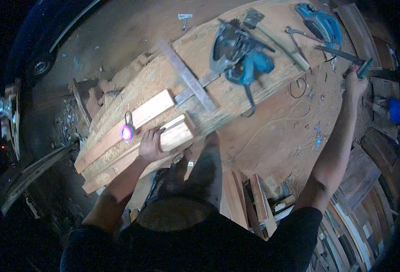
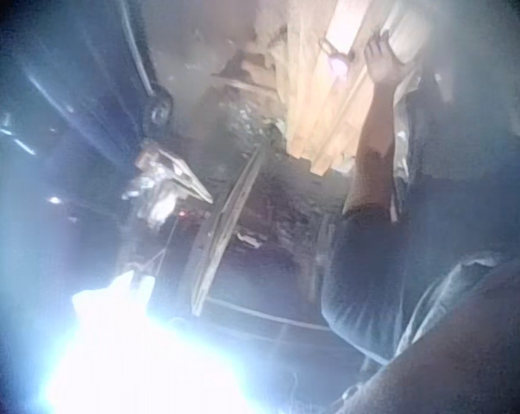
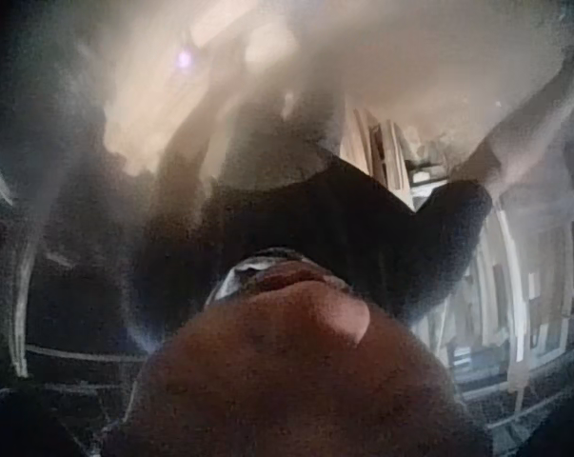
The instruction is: The person measures and marks wooden planks with a tape measure and pencil, then uses a circular saw to cut the wood. The person handles the planks, aligns them, and makes cuts on a workbench in a cluttered workshop.
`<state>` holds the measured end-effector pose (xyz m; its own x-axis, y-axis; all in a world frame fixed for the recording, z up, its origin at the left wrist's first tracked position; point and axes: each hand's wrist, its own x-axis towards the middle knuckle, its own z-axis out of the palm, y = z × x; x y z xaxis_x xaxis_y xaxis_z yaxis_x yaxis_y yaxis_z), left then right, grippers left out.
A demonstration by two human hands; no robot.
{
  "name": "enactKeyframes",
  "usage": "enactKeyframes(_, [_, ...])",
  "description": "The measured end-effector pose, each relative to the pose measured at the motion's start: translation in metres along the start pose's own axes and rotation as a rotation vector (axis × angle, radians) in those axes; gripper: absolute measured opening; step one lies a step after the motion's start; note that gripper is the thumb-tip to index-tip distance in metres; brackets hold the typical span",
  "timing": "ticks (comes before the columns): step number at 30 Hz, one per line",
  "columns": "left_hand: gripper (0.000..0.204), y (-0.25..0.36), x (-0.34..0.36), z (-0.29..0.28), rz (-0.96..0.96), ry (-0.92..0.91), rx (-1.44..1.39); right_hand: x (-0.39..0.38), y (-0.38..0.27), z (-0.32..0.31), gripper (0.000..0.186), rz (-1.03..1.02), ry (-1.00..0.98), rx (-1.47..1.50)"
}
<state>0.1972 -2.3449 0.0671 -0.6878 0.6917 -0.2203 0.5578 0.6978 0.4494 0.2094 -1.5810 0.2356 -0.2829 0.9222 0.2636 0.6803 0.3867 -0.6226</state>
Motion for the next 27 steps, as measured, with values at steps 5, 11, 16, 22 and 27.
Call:
enactKeyframes(5, [0.089,-0.003,-0.01,0.003,0.055,0.117,-0.073,-0.181,-0.08,-0.078,0.033,-0.409,0.263,0.386])
enactKeyframes(11, [0.088,-0.011,-0.021,0.007,0.142,0.114,-0.077,-0.414,-0.097,-0.097,0.022,0.144,-0.325,0.48])
enactKeyframes(16, [0.077,-0.01,-0.03,0.008,0.21,0.133,-0.052,-0.601,-0.019,-0.021,0.019,0.633,-0.903,0.841])
enactKeyframes(22, [0.078,-0.006,-0.032,0.015,0.374,0.161,-0.027,-0.686,-0.019,0.03,0.013,0.734,-0.891,1.047])
enactKeyframes(27, [0.079,0.008,-0.022,0.014,0.517,-0.063,0.058,-0.708,0.005,0.061,0.019,0.671,-0.892,1.005])
